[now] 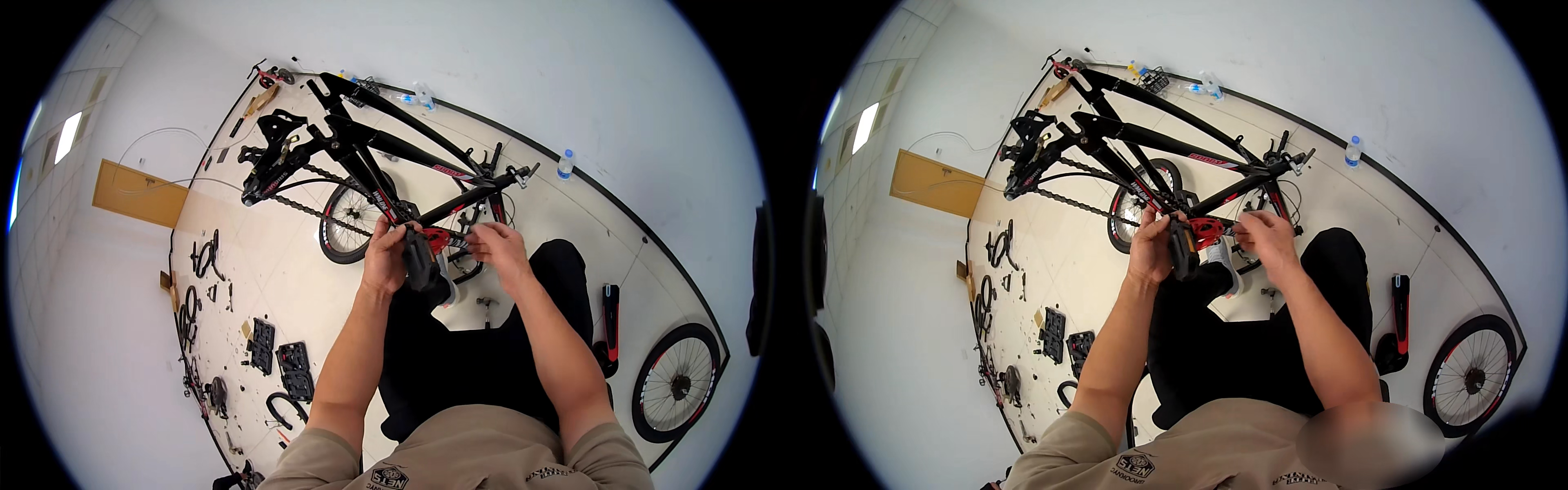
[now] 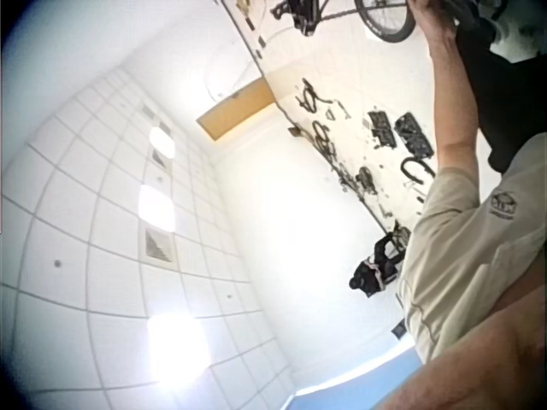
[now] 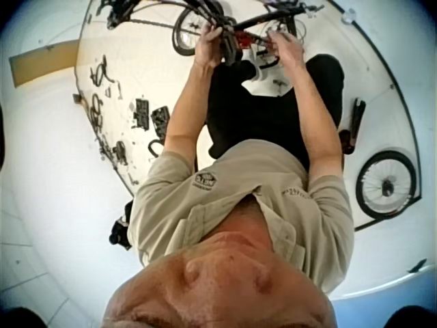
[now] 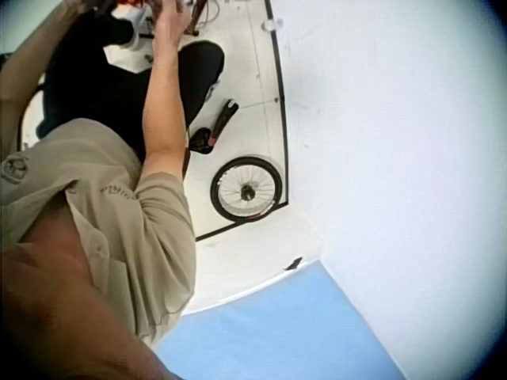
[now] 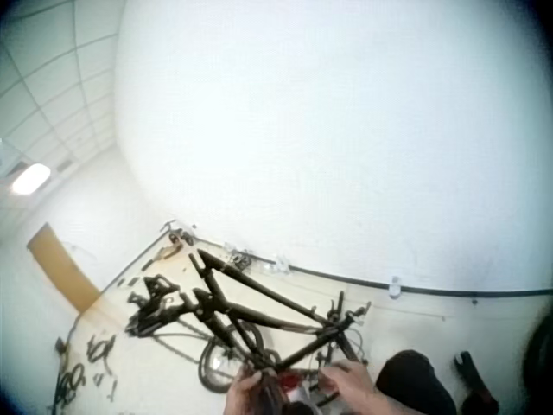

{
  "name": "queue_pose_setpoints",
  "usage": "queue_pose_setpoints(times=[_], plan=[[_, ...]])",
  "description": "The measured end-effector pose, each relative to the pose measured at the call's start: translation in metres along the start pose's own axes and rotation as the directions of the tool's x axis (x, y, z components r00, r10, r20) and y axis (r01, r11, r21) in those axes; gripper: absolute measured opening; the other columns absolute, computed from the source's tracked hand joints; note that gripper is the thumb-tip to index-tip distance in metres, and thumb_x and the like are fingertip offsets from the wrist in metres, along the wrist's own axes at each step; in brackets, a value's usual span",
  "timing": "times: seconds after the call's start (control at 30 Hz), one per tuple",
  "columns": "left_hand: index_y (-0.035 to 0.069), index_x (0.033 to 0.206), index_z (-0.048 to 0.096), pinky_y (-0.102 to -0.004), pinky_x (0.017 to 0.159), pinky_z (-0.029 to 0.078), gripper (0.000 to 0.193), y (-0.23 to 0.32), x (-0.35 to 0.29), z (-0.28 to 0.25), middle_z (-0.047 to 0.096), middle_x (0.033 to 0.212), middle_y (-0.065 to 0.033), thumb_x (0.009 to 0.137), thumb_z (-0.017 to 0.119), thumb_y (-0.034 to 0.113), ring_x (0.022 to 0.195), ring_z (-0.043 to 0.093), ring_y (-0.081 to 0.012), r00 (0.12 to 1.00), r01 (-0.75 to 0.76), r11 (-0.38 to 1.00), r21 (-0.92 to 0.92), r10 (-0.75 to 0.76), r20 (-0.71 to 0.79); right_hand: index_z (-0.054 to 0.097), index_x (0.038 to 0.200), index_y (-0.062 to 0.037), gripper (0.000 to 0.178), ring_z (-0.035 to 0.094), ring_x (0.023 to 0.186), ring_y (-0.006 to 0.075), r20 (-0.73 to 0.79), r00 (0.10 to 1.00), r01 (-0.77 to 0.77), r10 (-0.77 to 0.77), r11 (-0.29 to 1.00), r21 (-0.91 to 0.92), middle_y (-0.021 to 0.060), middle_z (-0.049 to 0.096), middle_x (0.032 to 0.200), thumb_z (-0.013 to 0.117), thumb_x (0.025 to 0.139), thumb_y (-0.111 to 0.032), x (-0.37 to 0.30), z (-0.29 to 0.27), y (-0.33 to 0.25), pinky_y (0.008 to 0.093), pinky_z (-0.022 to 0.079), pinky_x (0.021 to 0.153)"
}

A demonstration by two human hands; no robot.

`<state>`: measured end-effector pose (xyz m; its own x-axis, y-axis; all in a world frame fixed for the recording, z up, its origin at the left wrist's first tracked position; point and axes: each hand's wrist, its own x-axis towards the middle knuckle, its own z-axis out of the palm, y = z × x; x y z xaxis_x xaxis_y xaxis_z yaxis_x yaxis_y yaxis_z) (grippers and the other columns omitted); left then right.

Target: The person attaches a bicycle pedal to the crank arm of a partially disassembled bicycle. They thread the pedal onto the crank, tighten it by hand, and then use a pedal wrench to secure it fully.

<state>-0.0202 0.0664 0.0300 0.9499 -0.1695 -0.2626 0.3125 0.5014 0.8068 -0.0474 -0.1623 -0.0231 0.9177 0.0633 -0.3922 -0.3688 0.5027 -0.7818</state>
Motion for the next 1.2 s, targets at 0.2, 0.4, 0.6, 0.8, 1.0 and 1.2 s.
queue_pose_setpoints(times=[0.2,0.4,0.6,0.8,1.0,1.2], plan=[[0.016,0.124,0.049,-0.0422,0.083,0.059,0.032,0.0,0.003,-0.007,0.068,0.104,-0.0145,0.096,0.057,0.004,0.096,0.067,-0.0265,1.0,-0.01,1.0,-0.029,0.01,-0.017,0.064,0.12,0.0015,0.038,0.062,0.092,0.014,0.219,0.962,0.231,-0.165,0.916,-0.326,0.0058,0.065,0.101,0.065,0.096,-0.028,-0.055,0.067,-0.008,0.0322,0.055,0.077],[0.012,0.134,0.049,-0.0384,0.084,0.059,0.038,0.005,0.001,-0.003,0.069,0.104,-0.0154,0.097,0.052,0.005,0.095,0.067,-0.0243,0.996,-0.003,0.994,-0.106,0.013,0.092,0.062,0.118,0.0031,0.026,0.07,0.077,0.0176,0.18,0.981,-0.095,0.076,0.99,0.099,0.0105,0.069,0.099,0.054,0.1,-0.014,-0.05,0.059,0.006,0.0309,0.062,0.066],[0.012,0.143,0.046,-0.0361,0.085,0.059,0.043,0.0,0.006,-0.015,0.068,0.106,-0.0143,0.1,0.053,0.007,0.095,0.067,-0.0221,0.994,-0.027,0.999,-0.019,0.029,0.105,0.063,0.116,0.0029,0.024,0.072,0.072,0.0203,0.195,0.972,-0.164,0.132,0.973,0.16,0.0119,0.071,0.094,0.054,0.1,-0.013,-0.042,0.055,0.023,0.032,0.062,0.067],[0.015,0.148,0.042,-0.0392,0.09,0.056,0.048,-0.003,0.005,-0.02,0.064,0.108,-0.015,0.102,0.056,0.013,0.101,0.064,-0.0263,0.991,-0.047,0.999,0.014,0.045,0.129,0.064,0.115,0.0022,0.023,0.071,0.071,0.0192,0.185,0.975,-0.16,0.127,0.971,0.176,0.0109,0.071,0.094,0.054,0.1,-0.013,-0.042,0.054,0.022,0.0316,0.061,0.067],[0.016,0.149,0.041,-0.0386,0.089,0.056,0.048,-0.003,0.004,-0.018,0.064,0.109,-0.0148,0.103,0.054,0.012,0.101,0.064,-0.0257,0.992,-0.033,0.999,0.002,0.033,0.121,0.064,0.115,0.0023,0.023,0.07,0.07,0.0188,0.189,0.975,-0.153,0.118,0.971,0.185,0.0109,0.071,0.094,0.054,0.101,-0.013,-0.044,0.054,0.021,0.0314,0.061,0.068],[0.015,0.15,0.04,-0.0386,0.089,0.057,0.049,-0.003,0.004,-0.02,0.064,0.109,-0.0152,0.103,0.054,0.011,0.101,0.064,-0.0258,0.991,-0.033,0.999,-0.005,0.033,0.128,0.063,0.113,0.0032,0.023,0.07,0.07,0.0193,0.195,0.974,-0.155,0.116,0.968,0.196,0.0113,0.07,0.093,0.054,0.1,-0.013,-0.043,0.054,0.026,0.0316,0.061,0.068]])
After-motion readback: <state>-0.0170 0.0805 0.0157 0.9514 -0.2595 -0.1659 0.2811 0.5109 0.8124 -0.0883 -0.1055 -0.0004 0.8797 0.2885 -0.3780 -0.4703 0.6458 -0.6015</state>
